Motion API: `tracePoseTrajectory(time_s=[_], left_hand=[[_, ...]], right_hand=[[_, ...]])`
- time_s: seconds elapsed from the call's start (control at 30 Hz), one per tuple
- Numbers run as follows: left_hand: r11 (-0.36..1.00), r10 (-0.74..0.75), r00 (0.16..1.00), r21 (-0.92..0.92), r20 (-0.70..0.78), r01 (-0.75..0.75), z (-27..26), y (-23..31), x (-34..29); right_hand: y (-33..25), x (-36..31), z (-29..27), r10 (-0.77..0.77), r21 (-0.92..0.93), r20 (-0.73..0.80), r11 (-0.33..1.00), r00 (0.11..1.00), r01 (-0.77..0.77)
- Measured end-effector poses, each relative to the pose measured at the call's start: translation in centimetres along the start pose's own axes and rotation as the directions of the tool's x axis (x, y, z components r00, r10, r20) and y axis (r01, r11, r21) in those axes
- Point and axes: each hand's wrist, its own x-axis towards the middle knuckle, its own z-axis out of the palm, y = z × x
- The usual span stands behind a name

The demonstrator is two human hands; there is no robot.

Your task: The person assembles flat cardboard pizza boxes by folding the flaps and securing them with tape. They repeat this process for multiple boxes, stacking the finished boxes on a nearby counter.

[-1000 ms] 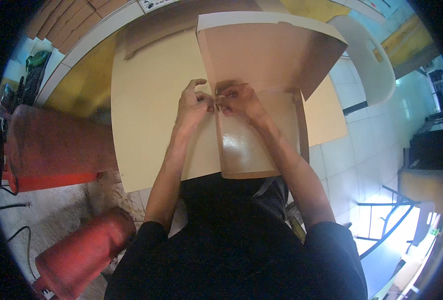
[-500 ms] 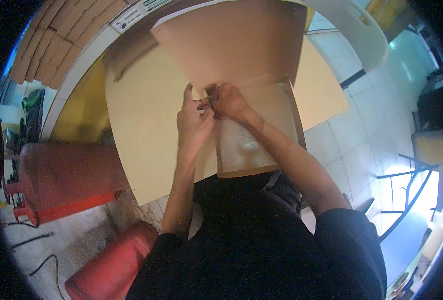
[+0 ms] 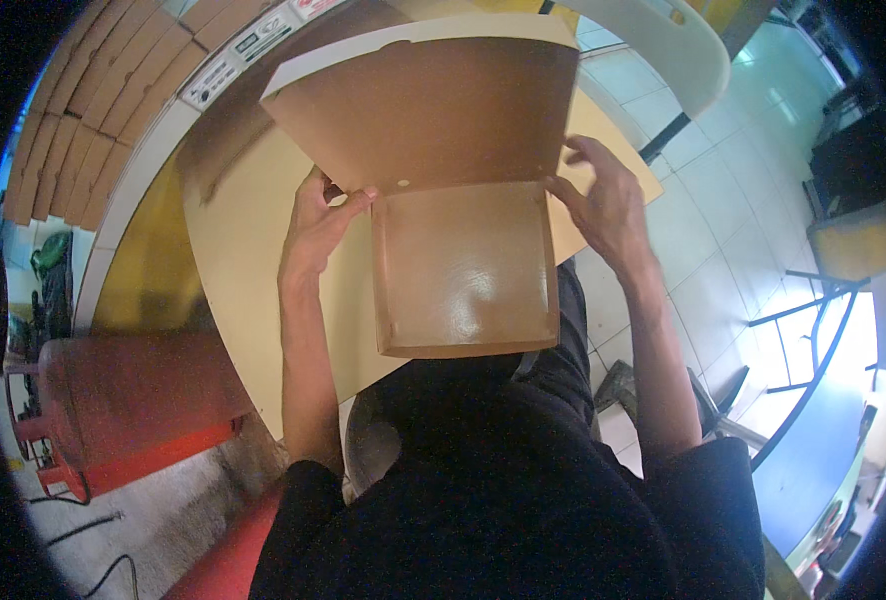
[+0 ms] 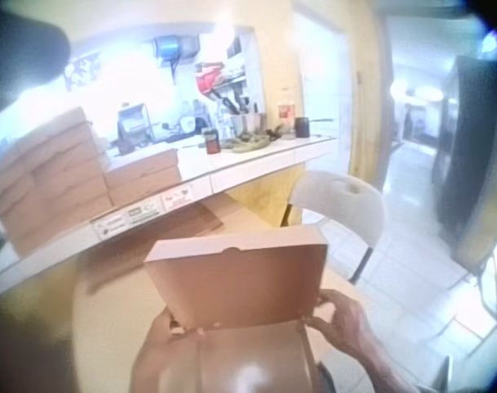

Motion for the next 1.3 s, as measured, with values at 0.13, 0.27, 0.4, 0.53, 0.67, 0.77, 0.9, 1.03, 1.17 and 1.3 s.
tracePoseTrajectory(time_s=[0.13, 0.27, 0.4, 0.53, 0.67, 0.77, 0.9, 1.03, 1.17, 1.3], left_hand=[[0.963, 0.045, 0.999, 0.269, -0.019, -0.038, -1.0, -1.4, 1.4], [0.824, 0.356, 0.934, 0.459, 0.035, -0.332, -1.9, -4.6, 1.7], [0.597, 0.501, 0.861, 0.684, 0.092, -0.42, 0.6, -4.0, -0.3], [0.727, 0.262, 0.965, 0.652, 0.024, -0.214, 0.4, -6.9, -4.2], [0.864, -0.106, 0.99, 0.501, 0.097, 0.043, 1.0, -4.9, -11.0], [0.85, 0.013, 0.995, 0.524, 0.096, -0.062, 3.2, -5.6, -12.5], [0.842, 0.093, 0.995, 0.536, -0.045, -0.055, 5.7, -6.0, -12.0], [0.92, -0.068, 0.993, 0.38, -0.094, 0.099, 4.8, -7.7, -11.2], [0.937, 0.011, 0.982, 0.346, -0.189, 0.056, 4.8, -7.6, -10.6], [0.948, 0.094, 0.943, 0.317, -0.321, 0.013, 5.4, -7.9, -10.2]], right_hand=[[0.8, 1.9, -0.2, 0.107, 0.183, 0.105, 0.975, 0.989, -0.125], [5.6, 1.7, 0.2, -0.122, 0.124, 0.059, 0.986, 0.991, 0.114], [7.5, -1.1, 2.3, -0.041, 0.418, 0.084, 0.908, 0.996, 0.002], [7.2, -4.8, 0.2, 0.229, 0.488, 0.251, 0.809, 0.941, -0.327], [3.2, -8.8, -3.9, 0.117, 0.523, 0.362, 0.796, 0.925, -0.305], [0.3, -10.5, -2.6, -0.061, 0.187, 0.341, 0.982, 0.938, -0.004], [1.4, -10.4, 0.0, -0.226, 0.076, 0.248, 0.974, 0.942, 0.213], [0.8, -8.6, 1.5, -0.323, 0.291, 0.2, 0.921, 0.925, 0.259], [2.9, -8.7, 3.9, -0.365, 0.356, 0.133, 0.885, 0.921, 0.3], [2.2, -8.8, 4.5, -0.327, 0.483, 0.101, 0.842, 0.94, 0.241]])
